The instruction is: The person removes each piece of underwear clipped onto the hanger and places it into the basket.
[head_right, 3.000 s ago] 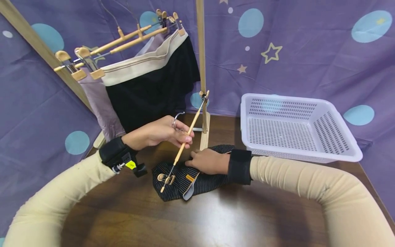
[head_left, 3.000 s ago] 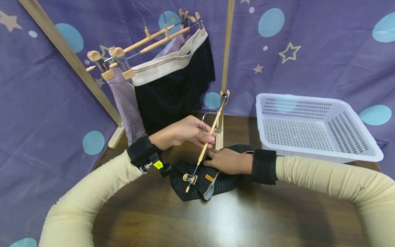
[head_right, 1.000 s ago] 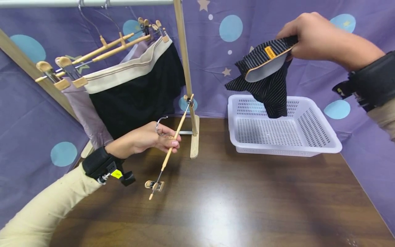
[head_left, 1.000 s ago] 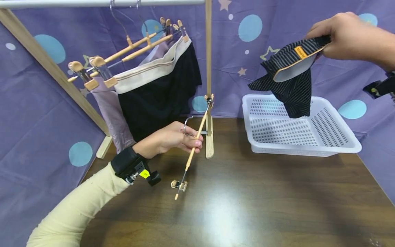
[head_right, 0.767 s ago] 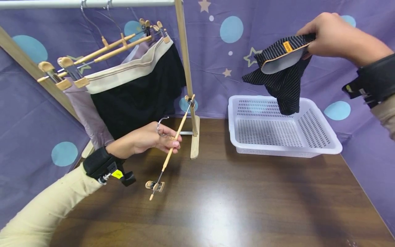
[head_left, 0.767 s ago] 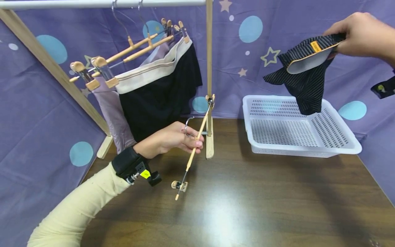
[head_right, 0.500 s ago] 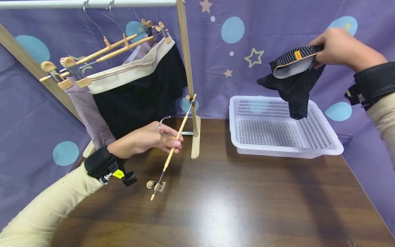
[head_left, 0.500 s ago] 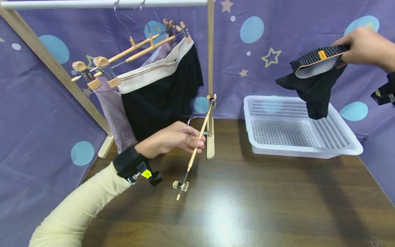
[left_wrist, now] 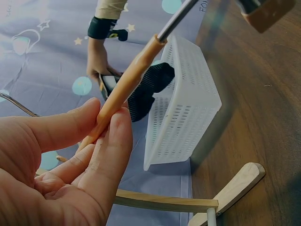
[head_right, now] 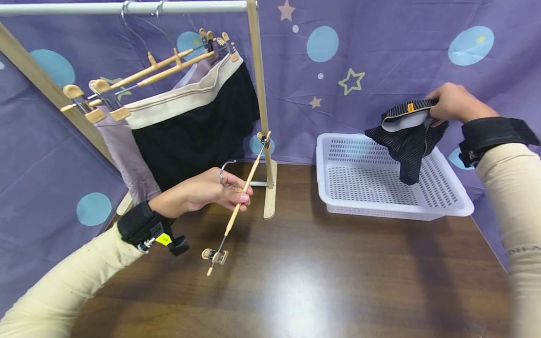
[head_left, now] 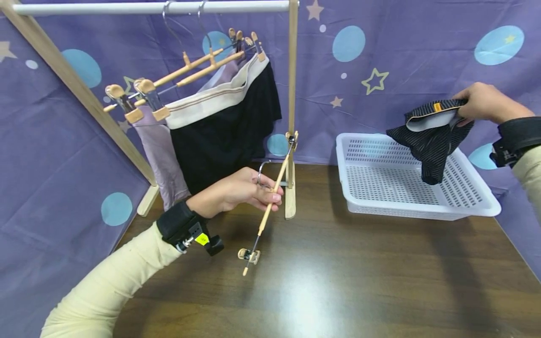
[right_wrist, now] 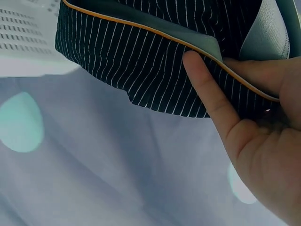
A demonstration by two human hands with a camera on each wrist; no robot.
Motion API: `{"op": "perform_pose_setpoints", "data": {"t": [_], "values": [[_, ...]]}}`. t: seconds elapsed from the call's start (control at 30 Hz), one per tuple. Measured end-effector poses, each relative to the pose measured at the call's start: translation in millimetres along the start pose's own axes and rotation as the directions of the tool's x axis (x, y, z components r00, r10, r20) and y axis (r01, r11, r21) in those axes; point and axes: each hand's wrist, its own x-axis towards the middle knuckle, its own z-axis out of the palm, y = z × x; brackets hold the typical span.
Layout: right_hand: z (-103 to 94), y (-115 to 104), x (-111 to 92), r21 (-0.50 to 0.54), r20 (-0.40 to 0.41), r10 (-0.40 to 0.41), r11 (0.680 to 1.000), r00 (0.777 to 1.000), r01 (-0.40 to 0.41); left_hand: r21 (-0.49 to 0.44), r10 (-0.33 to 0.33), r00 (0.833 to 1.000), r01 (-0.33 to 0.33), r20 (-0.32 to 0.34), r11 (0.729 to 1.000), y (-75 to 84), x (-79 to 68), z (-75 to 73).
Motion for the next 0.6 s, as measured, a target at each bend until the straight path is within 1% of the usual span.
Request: {"op": "perform_pose_setpoints", "data": {"t": [0.07,0.3,0.37,0.5,0.6], "values": [[5.2,4.6,1.4,0.031,0.026,0.010,0.999,1.000,-0.011,-0.004,-0.001,1.000,0.001,-0.001,1.000,0.0,-0.2,0.2],[24.4,19.8,4.8,0.136,0.065,0.040,0.990,0.997,-0.048,-0.006,-0.007,1.000,0.007,0.005,1.000,1.2,-2.6,0.9],[30.1,23.9,5.8,0.149,0.079,0.052,0.987,0.996,-0.063,-0.004,-0.007,1.000,0.007,0.005,1.000,1.4,-3.3,0.9],[43.8,31.5,7.8,0.160,0.083,0.077,0.983,0.994,-0.090,-0.002,-0.004,1.000,0.004,0.001,1.000,1.0,-4.0,0.4],[53.4,36.5,8.5,0.179,0.103,0.081,0.979,0.991,-0.099,0.000,-0.004,1.000,0.004,-0.001,1.000,0.7,-4.2,0.4]]}}
